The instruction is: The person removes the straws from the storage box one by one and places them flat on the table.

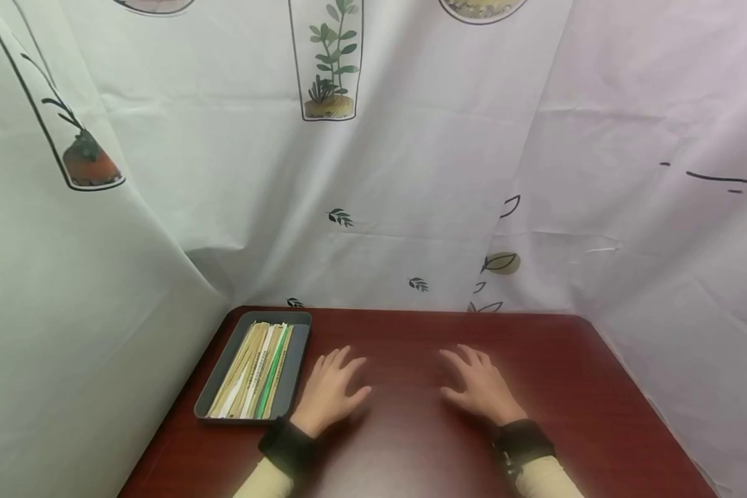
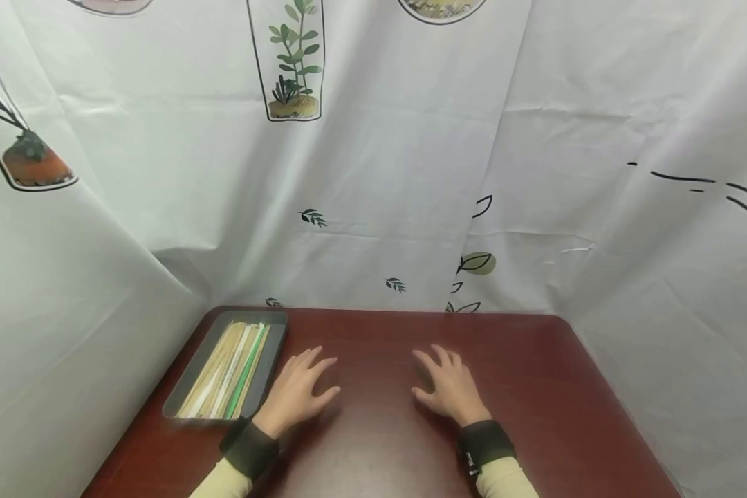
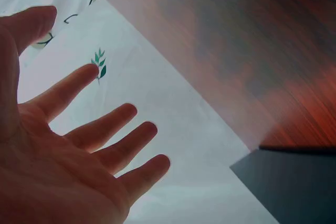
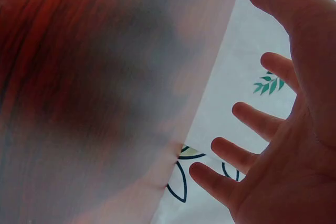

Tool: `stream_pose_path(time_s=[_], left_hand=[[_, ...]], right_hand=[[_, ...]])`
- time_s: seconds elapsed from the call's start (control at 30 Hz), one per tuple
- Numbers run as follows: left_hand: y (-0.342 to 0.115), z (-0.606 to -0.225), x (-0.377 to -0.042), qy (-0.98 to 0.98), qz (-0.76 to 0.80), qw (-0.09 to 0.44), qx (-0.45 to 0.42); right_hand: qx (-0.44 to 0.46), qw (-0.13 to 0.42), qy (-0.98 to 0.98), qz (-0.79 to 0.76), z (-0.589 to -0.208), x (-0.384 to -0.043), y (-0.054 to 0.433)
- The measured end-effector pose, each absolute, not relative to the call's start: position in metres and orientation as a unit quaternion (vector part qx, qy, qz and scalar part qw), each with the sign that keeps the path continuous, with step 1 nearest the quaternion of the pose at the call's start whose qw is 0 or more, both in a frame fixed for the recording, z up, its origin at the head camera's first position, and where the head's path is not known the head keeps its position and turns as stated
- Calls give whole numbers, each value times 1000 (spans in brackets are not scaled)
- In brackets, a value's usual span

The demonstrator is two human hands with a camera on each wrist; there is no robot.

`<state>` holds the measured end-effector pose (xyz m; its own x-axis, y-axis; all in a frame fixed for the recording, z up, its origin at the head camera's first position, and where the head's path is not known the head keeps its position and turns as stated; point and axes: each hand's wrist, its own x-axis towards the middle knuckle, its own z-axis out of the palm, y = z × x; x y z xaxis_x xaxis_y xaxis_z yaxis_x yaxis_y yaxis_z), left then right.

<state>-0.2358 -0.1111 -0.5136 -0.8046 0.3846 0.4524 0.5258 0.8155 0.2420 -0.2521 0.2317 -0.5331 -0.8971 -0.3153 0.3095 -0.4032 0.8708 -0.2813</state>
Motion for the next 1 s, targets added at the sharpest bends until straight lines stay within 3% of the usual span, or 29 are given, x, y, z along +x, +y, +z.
stream_pose_path(time_s=[0.3,0.4,0.6,0.67,0.87,1.0], left_hand=[[-176,-511,-245,-924,-216,272,-161],[-213,-505,-253,-943,-212,244,-75],[-267,-508,-264,-972,-201,106,66],[-276,-513,-265,-970,-201,109,84],[-291,-519,-265,-953,-196,191,128],[-302,-514,-263,-955,-203,150,154]], right_hand=[[187,137,-958,171,-531,-255,237],[187,138,-957,173,-530,-255,240],[180,135,-958,176,-528,-255,245],[179,135,-959,176,-527,-255,246],[178,130,-959,178,-527,-255,248],[173,125,-960,180,-529,-254,249]])
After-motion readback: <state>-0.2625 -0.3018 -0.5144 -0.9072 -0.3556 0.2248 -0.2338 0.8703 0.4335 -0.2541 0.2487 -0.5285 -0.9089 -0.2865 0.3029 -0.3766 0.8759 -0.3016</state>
